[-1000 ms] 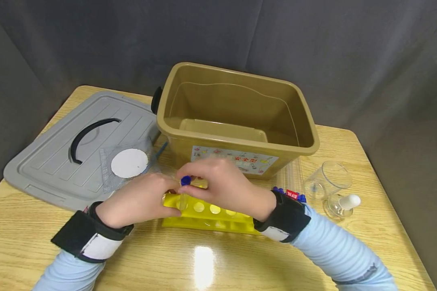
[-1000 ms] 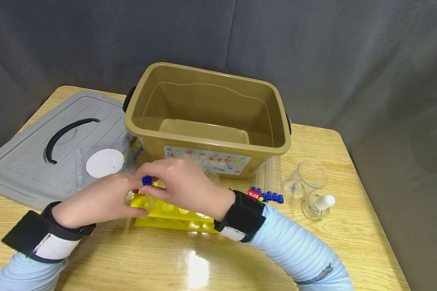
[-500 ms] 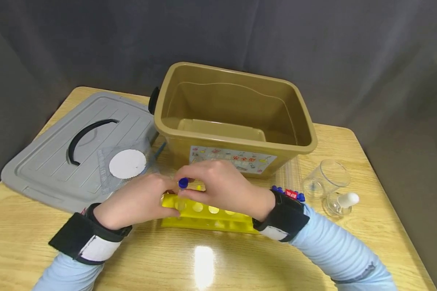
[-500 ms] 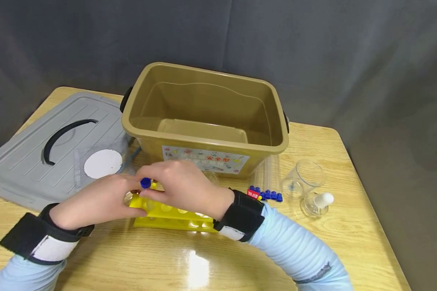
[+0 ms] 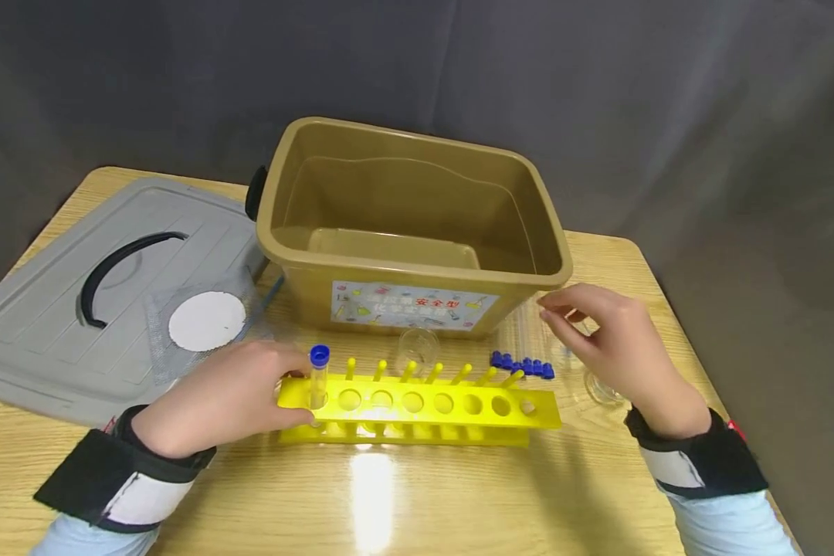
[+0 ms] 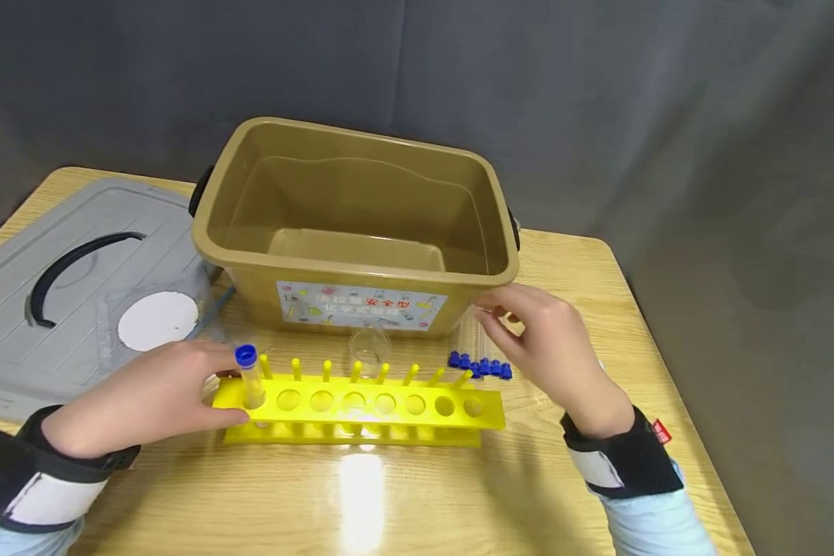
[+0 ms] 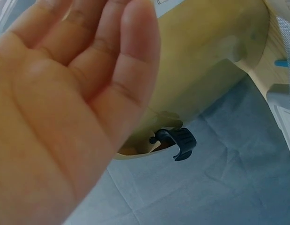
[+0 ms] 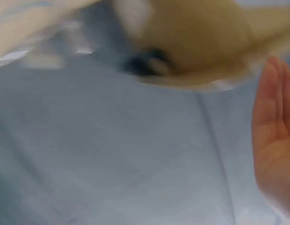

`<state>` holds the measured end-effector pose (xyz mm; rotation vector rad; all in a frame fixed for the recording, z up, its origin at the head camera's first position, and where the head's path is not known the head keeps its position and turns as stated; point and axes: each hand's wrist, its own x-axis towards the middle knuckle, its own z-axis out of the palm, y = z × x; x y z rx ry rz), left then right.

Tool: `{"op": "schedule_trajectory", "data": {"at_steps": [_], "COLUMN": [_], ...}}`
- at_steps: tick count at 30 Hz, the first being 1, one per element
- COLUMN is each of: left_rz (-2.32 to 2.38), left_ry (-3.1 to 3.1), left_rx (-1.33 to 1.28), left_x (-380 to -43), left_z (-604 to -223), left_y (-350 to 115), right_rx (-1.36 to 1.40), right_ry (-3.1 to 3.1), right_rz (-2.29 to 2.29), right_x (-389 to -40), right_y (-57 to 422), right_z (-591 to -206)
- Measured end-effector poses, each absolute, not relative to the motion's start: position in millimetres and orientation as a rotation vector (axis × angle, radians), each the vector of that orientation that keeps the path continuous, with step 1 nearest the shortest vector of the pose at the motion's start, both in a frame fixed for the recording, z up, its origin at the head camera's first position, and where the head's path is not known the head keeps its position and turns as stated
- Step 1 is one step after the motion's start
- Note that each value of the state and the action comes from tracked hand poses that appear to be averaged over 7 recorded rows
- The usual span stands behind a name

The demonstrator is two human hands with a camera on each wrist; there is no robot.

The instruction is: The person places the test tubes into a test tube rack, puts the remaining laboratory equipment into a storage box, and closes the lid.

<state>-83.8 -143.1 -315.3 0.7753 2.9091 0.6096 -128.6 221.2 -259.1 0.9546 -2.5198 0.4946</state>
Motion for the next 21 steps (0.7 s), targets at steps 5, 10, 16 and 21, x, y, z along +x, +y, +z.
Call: {"op": "schedule_trajectory", "data": {"at_steps": [5,10,16,21], "left_rz": [0.575,0.571,0.568,0.574], "left_ry": [2.918,2.923,2.932,2.933], "left_rx": [0.785,0.787,0.789,0.791], "left_x": [-83,-83,-82,-82], "left_z": [-316,-315,-313,-314], "left_y": [-145,-143,-143,-142], "right_rx": [0.987,1.026,0.994,0.978], "right_ry": [-2.752,-2.878,-2.965,-2.977], "right_rz": [0.126,-0.035,-0.092,-0.040], "right_x": [-136,-142,-143,-144], "right_y": [246,259,263,265], "right_z": [-298,-334,-358,-370]}}
